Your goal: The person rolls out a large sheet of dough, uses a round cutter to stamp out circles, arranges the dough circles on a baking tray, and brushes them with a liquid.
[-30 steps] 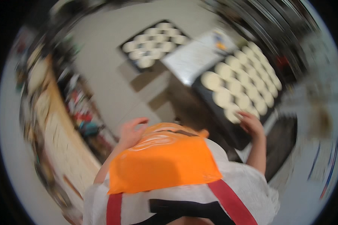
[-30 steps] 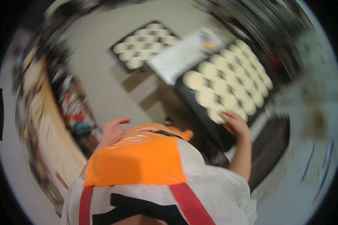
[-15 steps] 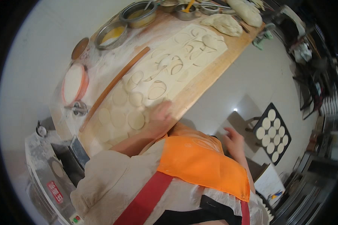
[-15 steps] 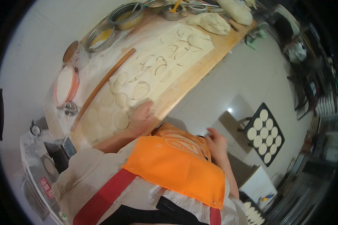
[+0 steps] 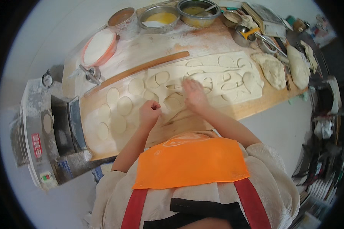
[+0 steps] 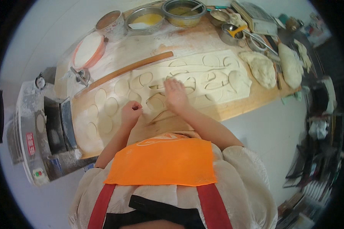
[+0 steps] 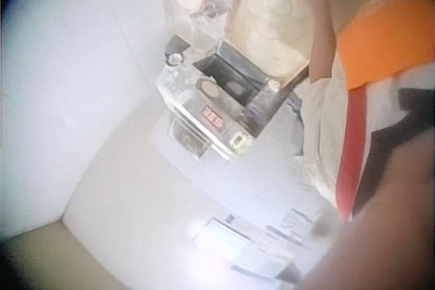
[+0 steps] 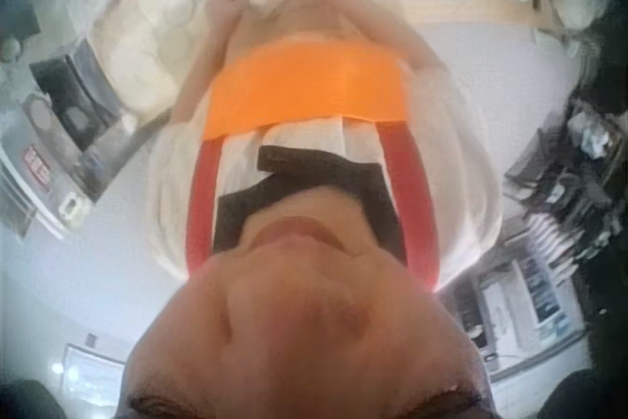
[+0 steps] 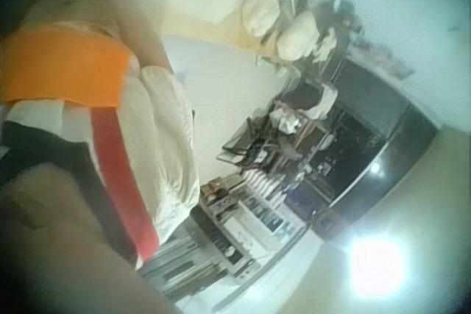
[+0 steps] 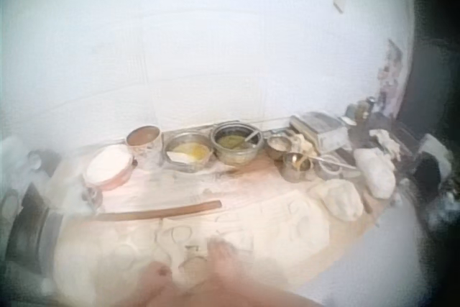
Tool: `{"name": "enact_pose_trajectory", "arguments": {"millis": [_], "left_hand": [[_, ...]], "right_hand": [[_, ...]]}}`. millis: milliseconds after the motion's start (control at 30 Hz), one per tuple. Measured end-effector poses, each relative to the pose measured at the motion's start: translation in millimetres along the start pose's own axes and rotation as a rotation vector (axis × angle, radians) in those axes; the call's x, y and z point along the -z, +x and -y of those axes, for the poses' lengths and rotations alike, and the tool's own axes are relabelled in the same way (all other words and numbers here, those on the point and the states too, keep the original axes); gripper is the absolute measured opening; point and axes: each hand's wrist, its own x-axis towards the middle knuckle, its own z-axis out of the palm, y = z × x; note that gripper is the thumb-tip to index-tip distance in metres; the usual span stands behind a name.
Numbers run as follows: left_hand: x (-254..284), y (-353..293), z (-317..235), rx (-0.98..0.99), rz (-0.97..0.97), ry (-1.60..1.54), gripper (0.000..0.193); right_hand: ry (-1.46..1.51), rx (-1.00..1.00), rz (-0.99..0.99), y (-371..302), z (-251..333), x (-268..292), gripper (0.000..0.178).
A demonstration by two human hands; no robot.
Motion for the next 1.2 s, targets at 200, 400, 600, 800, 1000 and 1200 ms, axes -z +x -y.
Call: {"name": "enact_pose_trajectory", "arguments": {"millis": [200,400,600,800,1000,1200], "left_hand": [[-42.7,-32.5,-63.3,-0.365,-0.243,-0.409,0.029],[-88.0,-37.5,-28.7,-0.440,-0.219,0.366,0.062],[-106.4,-51.0,3.3,-0.277,-0.176,0.663,0.066],[-115.7,-49.4,-1.2,-0.298,-0.243,0.723,0.065],[-143.5,-33.6,-41.3,-0.392,-0.236,0.662,0.066],[-167.6,31.6,-94.4,-0.382,-0.294,0.636,0.064]], "right_hand": [[-0.048,0.059,0.424,42.4,-60.4,20.9,0.050],[0.781,-0.338,0.376,52.5,-114.9,80.8,0.028],[1.568,-0.548,-0.719,-22.9,-397.0,379.7,0.013],[1.136,-0.724,-1.145,-109.5,-520.2,425.6,0.012],[0.298,-0.408,-0.140,-34.9,-303.0,197.6,0.052],[-0.067,-0.032,0.354,-21.8,-200.0,114.9,0.058]]}}
